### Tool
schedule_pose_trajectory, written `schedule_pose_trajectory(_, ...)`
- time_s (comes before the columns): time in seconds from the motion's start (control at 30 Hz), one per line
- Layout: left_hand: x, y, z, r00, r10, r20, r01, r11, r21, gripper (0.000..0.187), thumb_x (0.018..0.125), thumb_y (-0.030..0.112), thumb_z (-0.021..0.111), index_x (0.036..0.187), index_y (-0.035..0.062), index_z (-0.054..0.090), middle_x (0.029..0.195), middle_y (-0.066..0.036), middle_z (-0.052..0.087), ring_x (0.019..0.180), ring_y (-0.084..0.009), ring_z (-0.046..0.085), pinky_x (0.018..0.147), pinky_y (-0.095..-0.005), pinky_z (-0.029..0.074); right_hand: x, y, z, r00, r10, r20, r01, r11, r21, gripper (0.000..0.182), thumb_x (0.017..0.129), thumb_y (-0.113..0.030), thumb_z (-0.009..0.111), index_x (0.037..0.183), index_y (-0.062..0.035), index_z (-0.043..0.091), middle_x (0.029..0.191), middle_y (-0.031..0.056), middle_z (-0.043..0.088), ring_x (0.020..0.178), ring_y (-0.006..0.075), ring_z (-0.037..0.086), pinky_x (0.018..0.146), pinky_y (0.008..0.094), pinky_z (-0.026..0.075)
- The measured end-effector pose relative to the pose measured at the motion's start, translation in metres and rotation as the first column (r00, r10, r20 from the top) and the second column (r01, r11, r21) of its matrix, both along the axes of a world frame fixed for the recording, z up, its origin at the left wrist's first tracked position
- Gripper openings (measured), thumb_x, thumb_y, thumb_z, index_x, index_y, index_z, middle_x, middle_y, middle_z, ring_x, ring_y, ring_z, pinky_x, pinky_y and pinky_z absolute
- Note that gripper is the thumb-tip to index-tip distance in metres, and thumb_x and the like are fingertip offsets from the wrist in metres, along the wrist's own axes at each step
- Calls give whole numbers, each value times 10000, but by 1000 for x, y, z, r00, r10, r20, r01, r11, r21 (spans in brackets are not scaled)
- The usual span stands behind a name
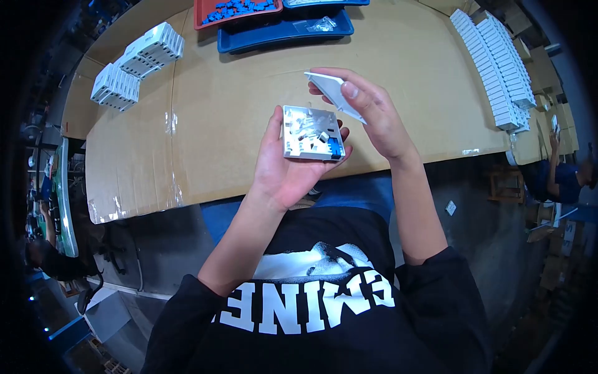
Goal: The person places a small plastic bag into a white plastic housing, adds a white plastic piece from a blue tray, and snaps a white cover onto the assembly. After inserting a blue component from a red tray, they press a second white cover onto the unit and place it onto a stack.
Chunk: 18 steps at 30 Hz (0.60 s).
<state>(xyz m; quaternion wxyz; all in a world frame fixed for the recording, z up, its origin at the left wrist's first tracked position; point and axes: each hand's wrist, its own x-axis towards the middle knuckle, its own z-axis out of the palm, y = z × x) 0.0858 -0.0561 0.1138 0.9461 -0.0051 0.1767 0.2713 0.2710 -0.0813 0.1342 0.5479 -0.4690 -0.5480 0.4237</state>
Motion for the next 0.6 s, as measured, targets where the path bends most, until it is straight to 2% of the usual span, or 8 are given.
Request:
schedule_pose_trajectory(0.03, 1, 0, 0, 1000, 14, -22, -13, 1000, 11, 695, 1091, 590, 292, 1484, 29, 410, 1378, -248, 552, 1339, -430, 504, 1142, -609, 410, 0, 0, -2, 997, 2, 77, -1, 1000, -7, 593, 1025, -481, 551, 1396, -25, 624, 1255, 146, 694, 1210, 221, 634, 1075, 372, 461)
schedule_pose_trajectory(0.13, 4, 1, -7, 999, 31, -12, -30, 999, 35, 684, 1097, 584, 268, 1504, 46, 384, 1409, -230, 531, 1333, -393, 516, 1142, -597, 419, -5, 0, -10, 992, -12, 126, 18, 999, -50, 518, 1032, -433, 565, 1371, -51, 656, 1243, 112, 700, 1162, 184, 635, 1019, 347, 491)
schedule_pose_trajectory(0.17, 4, 1, -6, 999, 31, -14, -31, 999, 35, 684, 1097, 584, 268, 1504, 46, 384, 1409, -230, 531, 1333, -393, 516, 1142, -597, 419, -2, -1, -10, 988, 8, 155, 11, 993, -119, 465, 1030, -382, 593, 1362, -65, 668, 1241, 84, 701, 1138, 167, 634, 981, 327, 508)
schedule_pose_trajectory(0.27, 4, 2, -7, 999, 32, -18, -31, 997, 71, 674, 1101, 578, 243, 1527, 69, 358, 1459, -203, 496, 1359, -357, 505, 1149, -589, 415, -7, -1, -9, 989, 26, 144, 7, 975, -221, 445, 1022, -354, 617, 1362, -73, 671, 1244, 80, 696, 1119, 171, 635, 977, 325, 510)
schedule_pose_trajectory(0.37, 4, 1, -12, 1000, 18, 14, -20, 995, 97, 666, 1102, 577, 233, 1545, 91, 340, 1499, -178, 462, 1391, -338, 482, 1156, -580, 410, -10, 2, -13, 983, 51, 175, -18, 982, -188, 529, 997, -416, 601, 1383, -57, 651, 1270, 120, 699, 1202, 220, 643, 1018, 342, 507)
schedule_pose_trajectory(0.5, 6, 1, -12, 999, 28, -17, -26, 997, 75, 655, 1103, 576, 211, 1545, 115, 357, 1519, -152, 452, 1424, -330, 452, 1181, -585, 370, -12, 6, -26, 989, 74, 131, -56, 989, -137, 491, 999, -362, 604, 1385, -63, 651, 1308, 119, 680, 1185, 230, 648, 1041, 353, 501)
schedule_pose_trajectory(0.57, 6, 2, -14, 1000, 25, -3, -25, 997, 78, 649, 1103, 575, 207, 1541, 125, 369, 1524, -143, 450, 1428, -327, 447, 1188, -589, 356, -13, 6, -24, 961, 112, 253, -78, 987, -141, 479, 999, -340, 608, 1382, -56, 652, 1324, 128, 666, 1208, 244, 640, 1068, 361, 489)
schedule_pose_trajectory(0.6, 6, 2, -15, 1000, 24, -5, -24, 997, 76, 644, 1103, 575, 207, 1533, 130, 381, 1524, -138, 452, 1431, -325, 445, 1194, -590, 346, -12, 6, -24, 962, 111, 251, -77, 987, -142, 479, 999, -340, 608, 1382, -56, 652, 1324, 128, 666, 1208, 244, 640, 1068, 361, 489)
